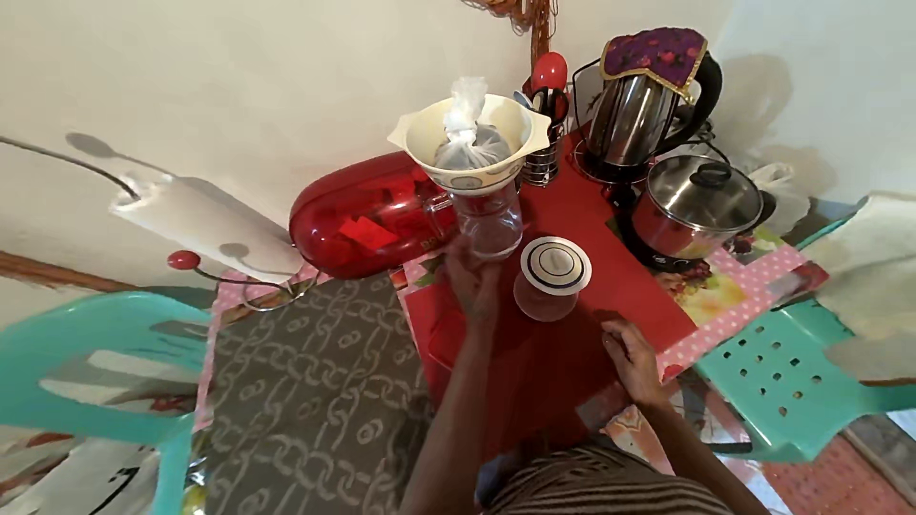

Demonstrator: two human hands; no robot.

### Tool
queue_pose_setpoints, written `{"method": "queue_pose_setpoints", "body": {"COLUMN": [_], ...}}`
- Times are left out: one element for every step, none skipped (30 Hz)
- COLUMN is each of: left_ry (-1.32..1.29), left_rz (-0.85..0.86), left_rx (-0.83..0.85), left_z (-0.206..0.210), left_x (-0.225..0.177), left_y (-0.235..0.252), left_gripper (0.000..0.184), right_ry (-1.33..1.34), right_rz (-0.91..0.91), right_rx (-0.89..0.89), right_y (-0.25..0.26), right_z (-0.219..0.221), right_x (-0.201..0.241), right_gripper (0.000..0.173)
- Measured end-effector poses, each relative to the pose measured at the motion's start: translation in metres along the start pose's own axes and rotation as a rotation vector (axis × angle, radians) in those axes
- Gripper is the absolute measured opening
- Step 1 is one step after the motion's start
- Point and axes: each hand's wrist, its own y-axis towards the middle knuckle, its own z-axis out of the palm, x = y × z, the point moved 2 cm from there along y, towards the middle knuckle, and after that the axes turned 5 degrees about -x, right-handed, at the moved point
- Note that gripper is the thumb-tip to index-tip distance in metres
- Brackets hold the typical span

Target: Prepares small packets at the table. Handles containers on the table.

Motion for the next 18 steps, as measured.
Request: {"method": "queue_pose_setpoints", "body": {"left_ry": [-0.035,-0.056,-0.060,-0.045,-0.029,-0.013,0.009,0.028,0.043,0.062,0.087,0.125,0.160,0.193,0.217,0.240,0.267,0.282], "left_rz": [-0.064,-0.121,-0.157,-0.185,-0.208,-0.215,-0.223,-0.231,-0.238,-0.243,-0.249,-0.248,-0.250,-0.239,-0.235,-0.235,-0.228,-0.212], "left_rx": [0.108,0.214,0.296,0.347,0.364,0.353,0.329,0.302,0.277,0.249,0.224,0.210,0.198,0.184,0.184,0.185,0.181,0.179], "left_z": [0.007,0.015,0.022,0.028,0.032,0.036,0.040,0.044,0.047,0.050,0.054,0.056,0.059,0.060,0.060,0.060,0.060,0.059], "left_x": [0.002,0.005,0.008,0.008,0.006,0.006,0.006,0.006,0.006,0.005,0.004,0.003,0.003,0.004,0.006,0.006,0.006,0.004], "left_y": [-0.021,-0.036,-0.047,-0.055,-0.060,-0.062,-0.063,-0.064,-0.064,-0.064,-0.064,-0.064,-0.063,-0.064,-0.065,-0.065,-0.064,-0.062], "left_gripper": [0.075,0.083,0.089,0.095,0.100,0.103,0.104,0.106,0.108,0.110,0.111,0.112,0.112,0.113,0.114,0.114,0.110,0.103], "right_ry": [0.017,0.048,0.095,0.145,0.194,0.241,0.286,0.318,0.332,0.334,0.334,0.340,0.358,0.401,0.465,0.537,0.599,0.652], "right_rz": [0.050,0.122,0.217,0.304,0.362,0.399,0.424,0.445,0.467,0.500,0.540,0.569,0.587,0.590,0.581,0.562,0.533,0.495], "right_rx": [0.025,0.056,0.096,0.140,0.178,0.210,0.239,0.263,0.288,0.307,0.321,0.332,0.334,0.312,0.268,0.203,0.133,0.057], "right_y": [0.002,0.005,0.011,0.020,0.030,0.042,0.054,0.067,0.079,0.091,0.102,0.109,0.113,0.114,0.112,0.108,0.103,0.098], "right_z": [-0.002,-0.005,-0.008,-0.011,-0.013,-0.013,-0.011,-0.008,-0.003,0.003,0.010,0.016,0.021,0.025,0.027,0.026,0.023,0.018], "right_x": [0.003,0.007,0.012,0.017,0.022,0.027,0.033,0.037,0.042,0.048,0.053,0.056,0.057,0.055,0.053,0.051,0.048,0.044], "right_gripper": [0.028,0.028,0.029,0.032,0.036,0.038,0.042,0.045,0.049,0.050,0.049,0.047,0.044,0.039,0.035,0.033,0.031,0.029]}}
